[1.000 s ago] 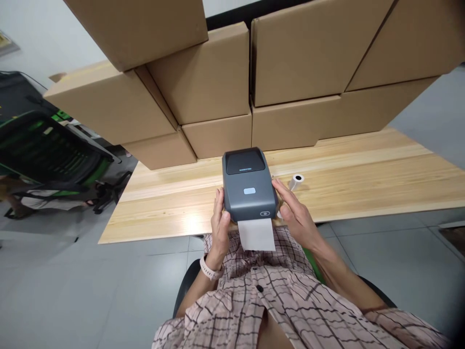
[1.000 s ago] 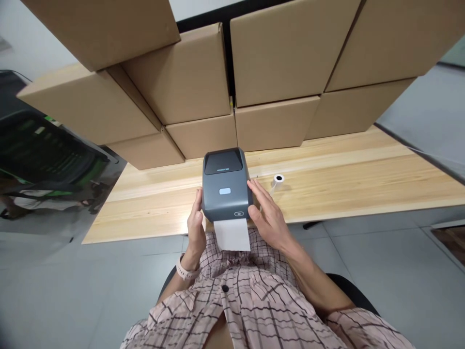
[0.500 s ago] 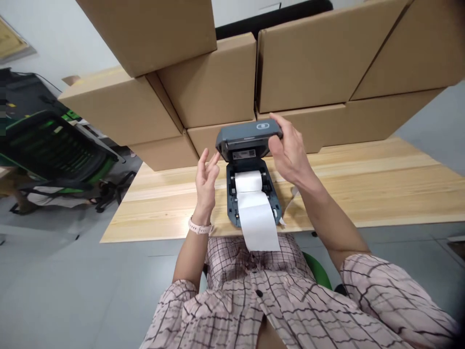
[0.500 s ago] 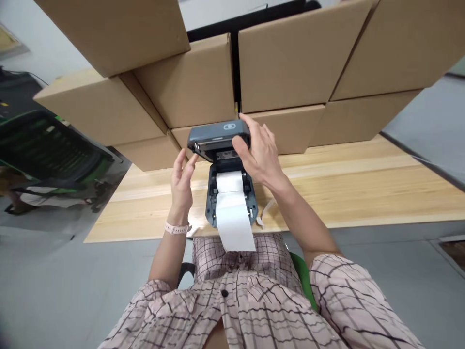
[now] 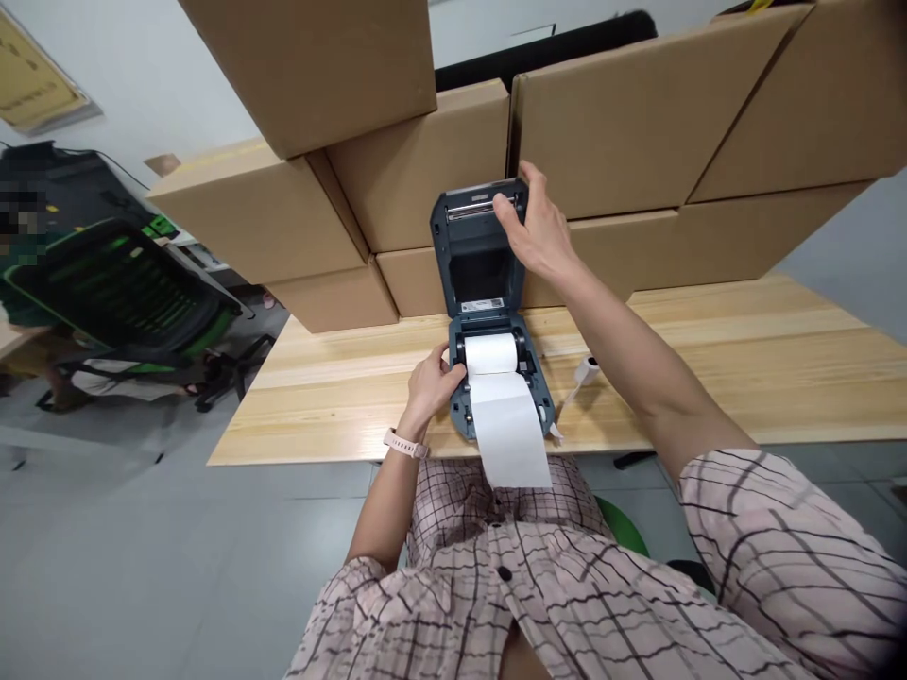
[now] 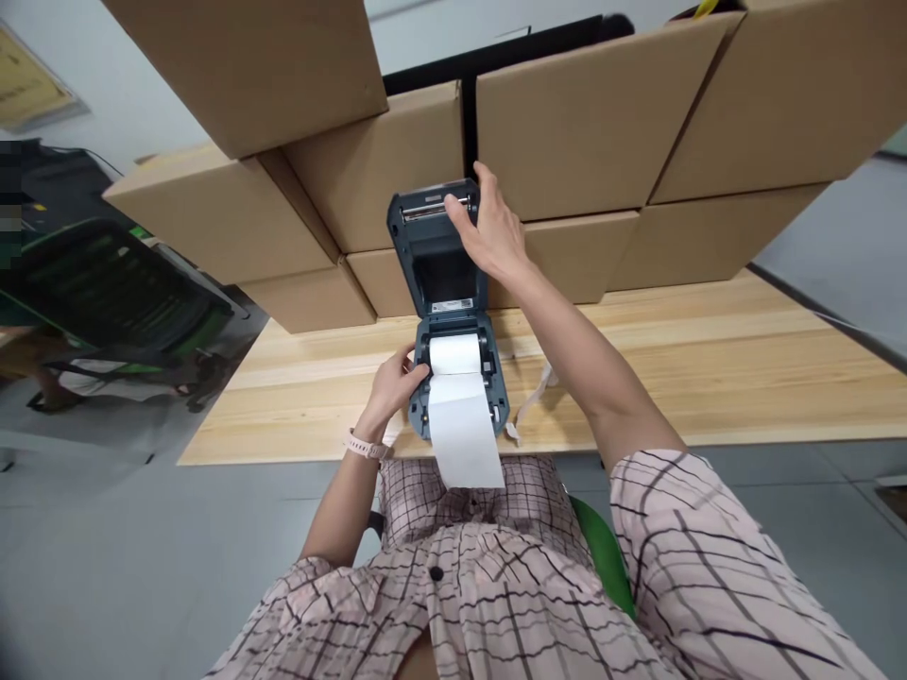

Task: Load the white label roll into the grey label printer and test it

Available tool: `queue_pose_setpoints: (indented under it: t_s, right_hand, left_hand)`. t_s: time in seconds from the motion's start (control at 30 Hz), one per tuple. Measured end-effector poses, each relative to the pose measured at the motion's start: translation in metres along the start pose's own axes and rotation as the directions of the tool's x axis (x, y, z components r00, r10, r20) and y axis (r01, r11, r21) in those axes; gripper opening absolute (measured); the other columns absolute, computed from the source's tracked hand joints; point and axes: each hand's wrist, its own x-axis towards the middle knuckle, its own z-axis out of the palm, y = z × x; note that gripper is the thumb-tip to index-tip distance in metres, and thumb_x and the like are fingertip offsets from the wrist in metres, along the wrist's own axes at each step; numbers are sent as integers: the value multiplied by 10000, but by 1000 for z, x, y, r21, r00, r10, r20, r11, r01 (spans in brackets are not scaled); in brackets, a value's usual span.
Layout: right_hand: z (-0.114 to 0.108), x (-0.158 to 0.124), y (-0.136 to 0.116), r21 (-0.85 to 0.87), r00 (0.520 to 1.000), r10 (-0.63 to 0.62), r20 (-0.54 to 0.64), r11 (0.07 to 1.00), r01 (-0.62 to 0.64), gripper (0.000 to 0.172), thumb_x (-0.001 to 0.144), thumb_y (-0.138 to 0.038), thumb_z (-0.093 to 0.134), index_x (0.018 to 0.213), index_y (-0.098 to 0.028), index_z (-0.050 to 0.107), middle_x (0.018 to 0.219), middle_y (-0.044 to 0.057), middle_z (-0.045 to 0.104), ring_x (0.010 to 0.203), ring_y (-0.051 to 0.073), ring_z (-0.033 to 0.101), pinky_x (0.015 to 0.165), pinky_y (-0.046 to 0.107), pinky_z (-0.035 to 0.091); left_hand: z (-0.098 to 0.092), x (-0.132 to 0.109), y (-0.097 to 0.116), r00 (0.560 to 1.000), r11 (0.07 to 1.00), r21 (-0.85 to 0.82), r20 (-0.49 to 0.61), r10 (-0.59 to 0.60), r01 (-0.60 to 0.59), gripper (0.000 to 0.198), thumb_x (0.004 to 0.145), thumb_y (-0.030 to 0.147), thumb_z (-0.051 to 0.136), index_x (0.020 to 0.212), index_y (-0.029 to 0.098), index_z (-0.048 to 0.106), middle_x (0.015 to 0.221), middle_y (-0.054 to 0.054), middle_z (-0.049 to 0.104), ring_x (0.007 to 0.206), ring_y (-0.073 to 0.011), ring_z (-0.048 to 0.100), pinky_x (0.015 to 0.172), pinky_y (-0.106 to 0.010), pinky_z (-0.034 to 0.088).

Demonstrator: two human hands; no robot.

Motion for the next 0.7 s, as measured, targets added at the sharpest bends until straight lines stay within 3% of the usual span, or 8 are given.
queue_pose_setpoints:
  t_s: [0.1,0.17,0.23,0.3,0.37,0.5,0.57,0.7]
  right_hand:
    - [-13,-23,-14,10,994,-61,-93,998,63,819,1049,-670,369,1718,-255,145,1695,174,412,1542,413,428,1231,650,356]
    - [-23,-51,-25,-2,984,-114,-135,993,115,688,1057,-582,418,1655,-250,344,1609,175,517,1494,411,475,1213,629,387]
    - [-28,-80,-32,2,980,-194,39,981,194,498,1049,-510,467,1441,-233,602,1415,161,673,1331,376,618,1122,556,485]
    - [-27,-99,-33,35,884,-268,384,960,276,385,1008,-465,545,1274,-225,685,1286,130,747,1198,332,701,1014,477,548]
    - [-20,-104,-30,10,695,-245,676,946,324,438,946,-471,632,1303,-218,665,1269,127,768,1169,334,727,953,449,561]
    - [5,-88,-26,-117,459,-72,885,921,371,775,820,-606,765,1458,-204,585,1286,176,767,1148,393,737,910,469,561]
    - [17,-79,-26,-90,406,-66,911,930,355,883,755,-611,825,1489,-191,569,1330,187,750,1158,398,735,910,475,575]
    - [18,-73,-23,40,419,-171,892,952,304,904,677,-472,885,1476,-175,586,1366,164,738,1146,352,742,914,443,611]
  left_hand:
    - [-2,-1,2,999,1000,-14,39,-27,28,624,861,351,588,1448,148,640,676,4,642,697,-213,599,673,-309,410]
    - [-1,-1,2,999,999,-34,42,-25,26,626,855,339,580,1447,145,638,635,23,607,658,-201,569,648,-299,382]
    - [1,-1,1,999,999,-29,45,-19,20,622,844,320,573,1435,141,645,622,28,595,643,-197,558,643,-297,372]
    - [2,-1,1,999,1000,-23,51,-15,16,622,842,311,566,1435,143,645,616,31,589,642,-198,561,645,-296,371]
    - [2,-1,2,999,1000,-21,53,-13,15,625,848,307,558,1447,145,634,614,32,586,649,-200,569,652,-296,376]
    - [-2,-1,5,997,999,26,70,20,-22,569,870,284,519,1407,148,652,661,2,632,683,-224,597,673,-311,392]
    - [-4,-1,6,994,995,75,94,52,-59,522,881,277,505,1356,146,677,731,-36,689,722,-246,624,696,-324,408]
    - [-8,0,8,988,988,118,126,88,-103,488,900,276,488,1335,160,678,853,-82,758,795,-276,668,731,-335,435]
